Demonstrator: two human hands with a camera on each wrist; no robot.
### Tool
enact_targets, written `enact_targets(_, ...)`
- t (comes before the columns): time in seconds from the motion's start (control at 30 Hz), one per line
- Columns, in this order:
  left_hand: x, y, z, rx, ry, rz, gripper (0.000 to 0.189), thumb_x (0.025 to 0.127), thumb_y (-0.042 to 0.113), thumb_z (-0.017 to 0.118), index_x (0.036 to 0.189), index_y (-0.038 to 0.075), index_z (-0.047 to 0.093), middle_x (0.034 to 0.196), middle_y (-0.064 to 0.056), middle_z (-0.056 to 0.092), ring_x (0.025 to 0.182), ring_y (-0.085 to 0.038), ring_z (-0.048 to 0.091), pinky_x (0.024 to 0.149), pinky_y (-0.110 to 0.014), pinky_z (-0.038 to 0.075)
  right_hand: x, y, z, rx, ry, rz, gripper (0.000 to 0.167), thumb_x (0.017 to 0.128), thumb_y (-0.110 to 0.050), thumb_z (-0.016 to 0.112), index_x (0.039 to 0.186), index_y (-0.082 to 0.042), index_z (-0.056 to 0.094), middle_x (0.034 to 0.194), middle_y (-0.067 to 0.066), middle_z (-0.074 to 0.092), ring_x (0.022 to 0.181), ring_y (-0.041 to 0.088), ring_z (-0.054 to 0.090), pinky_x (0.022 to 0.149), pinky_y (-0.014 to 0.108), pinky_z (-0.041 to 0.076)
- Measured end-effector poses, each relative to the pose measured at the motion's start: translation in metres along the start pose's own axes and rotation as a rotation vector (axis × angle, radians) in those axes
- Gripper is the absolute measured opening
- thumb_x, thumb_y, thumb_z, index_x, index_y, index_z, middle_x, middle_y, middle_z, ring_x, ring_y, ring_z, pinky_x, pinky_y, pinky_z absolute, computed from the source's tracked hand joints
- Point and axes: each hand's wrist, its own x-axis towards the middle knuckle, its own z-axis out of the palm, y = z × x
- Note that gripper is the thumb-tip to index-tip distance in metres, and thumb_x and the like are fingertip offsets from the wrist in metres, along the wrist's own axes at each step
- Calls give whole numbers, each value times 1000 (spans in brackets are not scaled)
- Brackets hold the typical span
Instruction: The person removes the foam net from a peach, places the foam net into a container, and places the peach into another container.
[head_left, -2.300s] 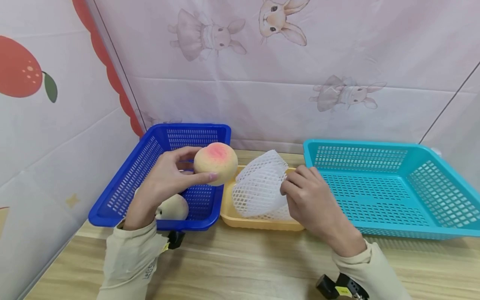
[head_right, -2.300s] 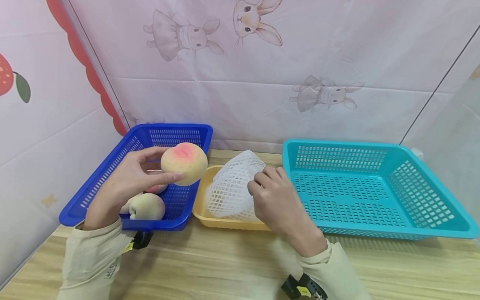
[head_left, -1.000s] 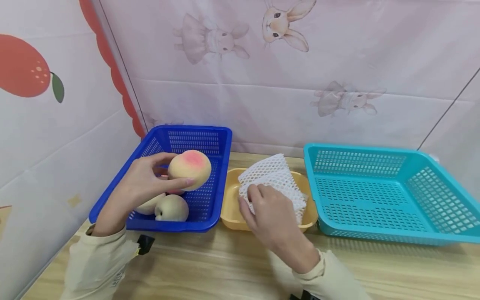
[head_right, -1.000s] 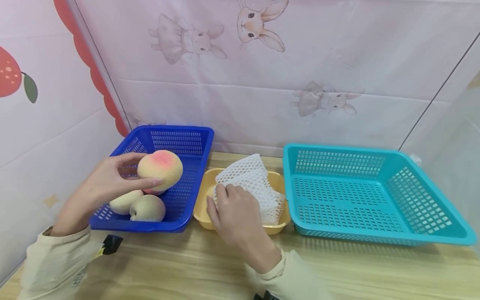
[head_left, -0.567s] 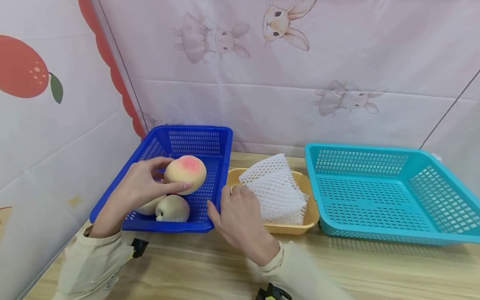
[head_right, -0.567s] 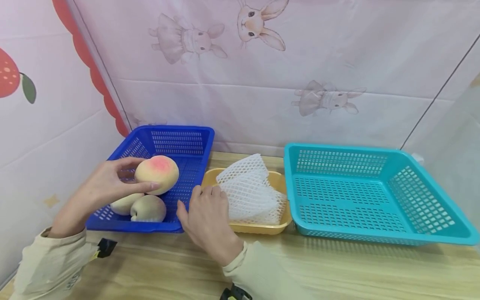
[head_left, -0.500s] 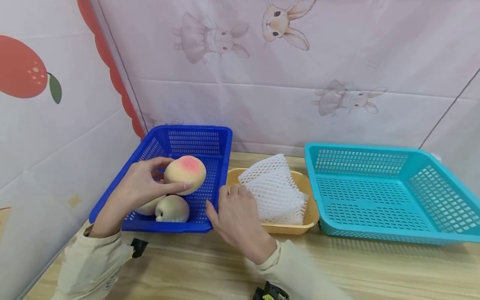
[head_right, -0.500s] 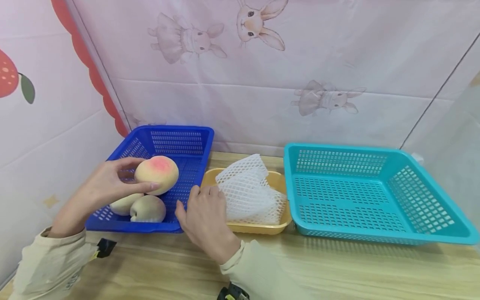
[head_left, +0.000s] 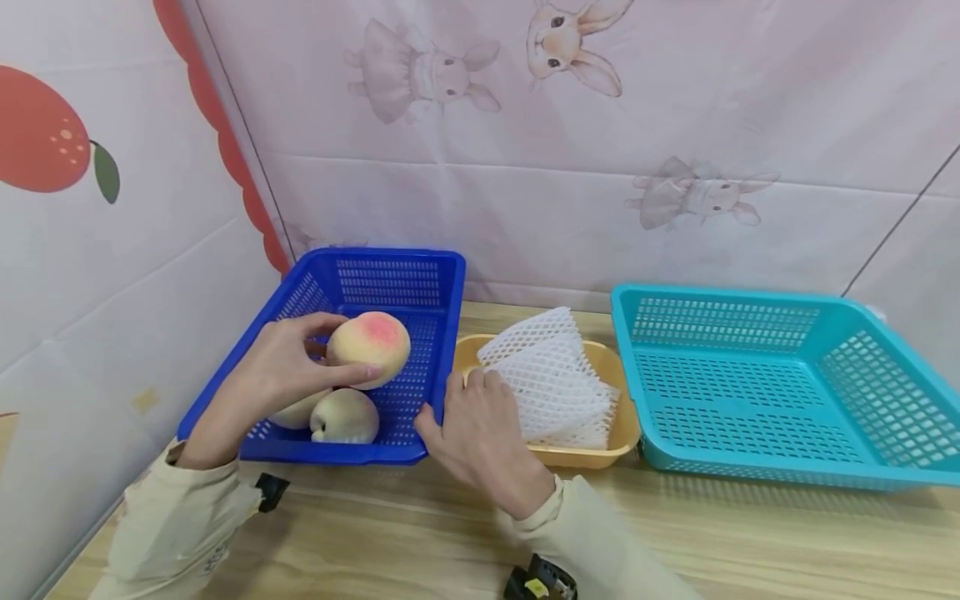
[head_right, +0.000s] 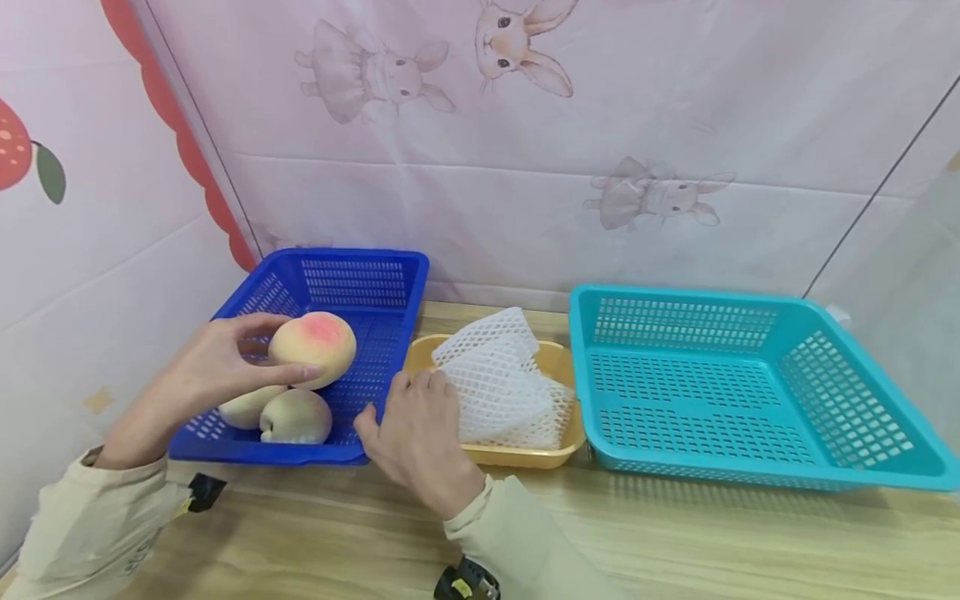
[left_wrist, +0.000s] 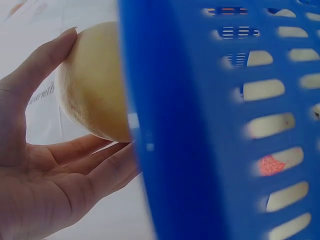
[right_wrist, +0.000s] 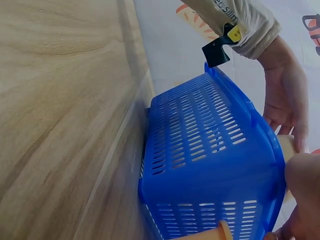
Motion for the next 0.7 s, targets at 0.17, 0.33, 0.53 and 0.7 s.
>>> enact_targets(0.17, 3, -3, -1, 30, -6, 12, 76, 73, 52, 79, 124, -1, 60, 109, -20, 67, 90, -30, 65, 69, -41, 55, 0, 0, 0, 7, -10, -11, 39, 91, -40, 47, 82, -3, 59, 77, 13, 55, 72, 29, 49, 64, 35, 42)
enact_targets(0.33, 7, -5, -3, 83, -14, 30, 78, 72, 52, 80, 122, -3, 60, 103, -19, 68, 85, -29, 64, 65, -37, 54, 0, 1, 0, 3, -46, -12, 39, 92, -40, 45, 83, -4, 56, 78, 11, 49, 76, 28, 44, 66, 34, 39)
enact_targets(0.53, 11, -5, -5, 129, -46, 37, 81, 70, 53, 81, 122, -5, 59, 100, -19, 67, 81, -27, 61, 65, -38, 54, 0, 2, 1, 11, -44, -19, 38, 92, -39, 43, 82, -4, 54, 78, 11, 47, 77, 28, 43, 68, 35, 38)
enact_targets(0.7, 15, -4, -4, 143, -59, 65, 77, 70, 51, 82, 118, -6, 62, 95, -16, 67, 79, -26, 57, 63, -36, 51, 0, 2, 1, 30, -40, -12, 38, 92, -39, 43, 82, -4, 54, 77, 11, 47, 75, 28, 43, 67, 35, 38)
